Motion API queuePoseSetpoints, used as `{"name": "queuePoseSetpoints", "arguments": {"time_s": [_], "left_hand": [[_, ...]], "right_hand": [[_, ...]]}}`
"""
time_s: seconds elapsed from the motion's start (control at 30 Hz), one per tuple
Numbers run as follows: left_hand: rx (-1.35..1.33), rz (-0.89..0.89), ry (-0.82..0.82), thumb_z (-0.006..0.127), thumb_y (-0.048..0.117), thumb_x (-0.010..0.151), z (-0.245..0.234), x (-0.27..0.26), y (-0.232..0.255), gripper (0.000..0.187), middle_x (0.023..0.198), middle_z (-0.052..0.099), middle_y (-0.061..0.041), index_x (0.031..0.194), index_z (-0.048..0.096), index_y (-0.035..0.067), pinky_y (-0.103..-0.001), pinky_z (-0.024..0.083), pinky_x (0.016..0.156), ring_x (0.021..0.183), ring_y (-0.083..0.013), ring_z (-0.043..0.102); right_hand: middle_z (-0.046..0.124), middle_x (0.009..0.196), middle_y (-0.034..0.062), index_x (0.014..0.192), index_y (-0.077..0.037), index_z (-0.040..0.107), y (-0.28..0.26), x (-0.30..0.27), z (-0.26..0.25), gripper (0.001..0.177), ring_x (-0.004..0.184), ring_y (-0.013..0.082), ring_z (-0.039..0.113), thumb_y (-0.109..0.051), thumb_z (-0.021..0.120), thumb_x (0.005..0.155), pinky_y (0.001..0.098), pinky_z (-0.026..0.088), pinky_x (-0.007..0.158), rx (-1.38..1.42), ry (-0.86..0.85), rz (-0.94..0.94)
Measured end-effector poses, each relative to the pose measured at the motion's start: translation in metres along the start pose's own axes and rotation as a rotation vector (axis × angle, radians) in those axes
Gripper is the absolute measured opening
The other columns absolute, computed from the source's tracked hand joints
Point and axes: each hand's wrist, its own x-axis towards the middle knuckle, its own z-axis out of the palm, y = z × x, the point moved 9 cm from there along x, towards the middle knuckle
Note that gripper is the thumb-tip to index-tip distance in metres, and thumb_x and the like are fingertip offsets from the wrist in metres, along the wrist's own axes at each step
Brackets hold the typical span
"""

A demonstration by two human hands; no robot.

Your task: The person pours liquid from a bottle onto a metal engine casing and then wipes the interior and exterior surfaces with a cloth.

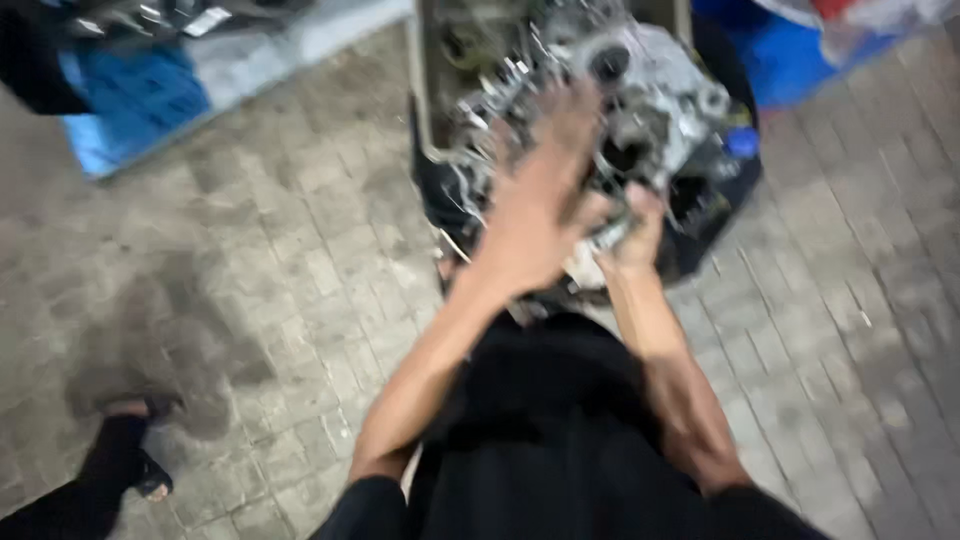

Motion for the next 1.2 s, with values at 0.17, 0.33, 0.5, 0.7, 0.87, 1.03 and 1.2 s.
{"name": "queuePoseSetpoints", "arguments": {"time_s": [0.17, 0.33, 0.5, 0.7, 0.87, 1.03, 1.2], "left_hand": [[-0.264, -0.118, 0.372, 0.009, 0.062, 0.11, -0.049, -0.016, -0.042, 0.071, 0.178, 0.011, -0.004, 0.167, 0.008, 0.02, -0.06, 0.0, 0.141, 0.17, -0.0256, 0.011], [-0.599, -0.054, 0.447, 0.019, 0.059, 0.111, -0.012, -0.049, -0.066, 0.076, 0.171, 0.02, -0.017, 0.165, 0.023, 0.005, -0.059, 0.005, 0.13, 0.16, -0.0346, 0.014], [-0.192, 0.188, 0.433, 0.06, 0.089, 0.063, -0.012, -0.104, 0.025, 0.1, 0.131, 0.069, -0.009, 0.123, 0.071, 0.01, -0.059, 0.005, 0.126, 0.13, -0.0346, 0.061], [-0.222, 0.048, 0.563, 0.085, 0.077, 0.051, -0.003, -0.13, 0.002, 0.074, 0.099, 0.077, 0.0, 0.091, 0.075, 0.015, -0.04, 0.057, 0.085, 0.088, -0.0259, 0.074], [-0.352, 0.042, 0.537, 0.084, 0.056, 0.074, 0.009, -0.124, -0.016, 0.051, 0.087, 0.075, -0.008, 0.084, 0.073, 0.007, -0.042, 0.058, 0.074, 0.08, -0.0329, 0.073], [-0.393, -0.098, 0.467, 0.065, 0.032, 0.097, 0.024, -0.11, -0.045, 0.027, 0.089, 0.076, -0.009, 0.089, 0.071, 0.006, -0.043, 0.057, 0.072, 0.082, -0.0357, 0.074], [-0.417, -0.232, 0.427, 0.054, 0.02, 0.105, 0.033, -0.082, -0.064, 0.031, 0.075, 0.066, -0.016, 0.082, 0.063, 0.001, -0.043, 0.053, 0.071, 0.075, -0.0419, 0.066]], "right_hand": [[0.068, 0.13, 0.0156, 0.14, -0.006, 0.054, -0.039, -0.015, 0.047, 0.061, 0.12, 0.0324, 0.066, -0.014, 0.071, 0.083, 0.0469, 0.056, 0.105, -0.161, -0.099, -0.136], [0.059, 0.136, 0.0183, 0.147, -0.006, 0.044, -0.075, -0.029, 0.072, 0.073, 0.126, 0.0302, 0.061, -0.005, 0.075, 0.082, 0.043, 0.055, 0.11, -0.432, -0.076, -0.273], [0.068, 0.092, 0.0126, 0.116, -0.005, 0.062, -0.09, -0.078, 0.142, 0.052, 0.076, 0.032, 0.073, -0.025, 0.082, 0.073, 0.0489, 0.065, 0.066, -0.464, 0.375, 0.253], [0.061, 0.101, 0.0157, 0.116, -0.006, 0.057, -0.074, -0.125, 0.11, 0.053, 0.09, 0.0341, 0.06, -0.032, 0.081, 0.076, 0.0531, 0.05, 0.076, -0.53, 0.69, 0.463], [0.056, 0.127, 0.0238, 0.135, -0.004, 0.056, -0.066, -0.134, 0.117, 0.08, 0.118, 0.035, 0.057, -0.043, 0.081, 0.071, 0.0488, 0.044, 0.104, -0.555, 0.768, 0.589], [0.052, 0.139, 0.0264, 0.143, -0.003, 0.052, -0.041, -0.106, 0.085, 0.091, 0.132, 0.036, 0.053, -0.046, 0.085, 0.07, 0.0492, 0.037, 0.114, -0.484, 0.751, 0.617], [0.046, 0.148, 0.0258, 0.149, -0.005, 0.043, -0.018, -0.09, 0.052, 0.094, 0.134, 0.0372, 0.051, -0.04, 0.087, 0.074, 0.0566, 0.04, 0.113, -0.267, 0.742, 0.617]]}}
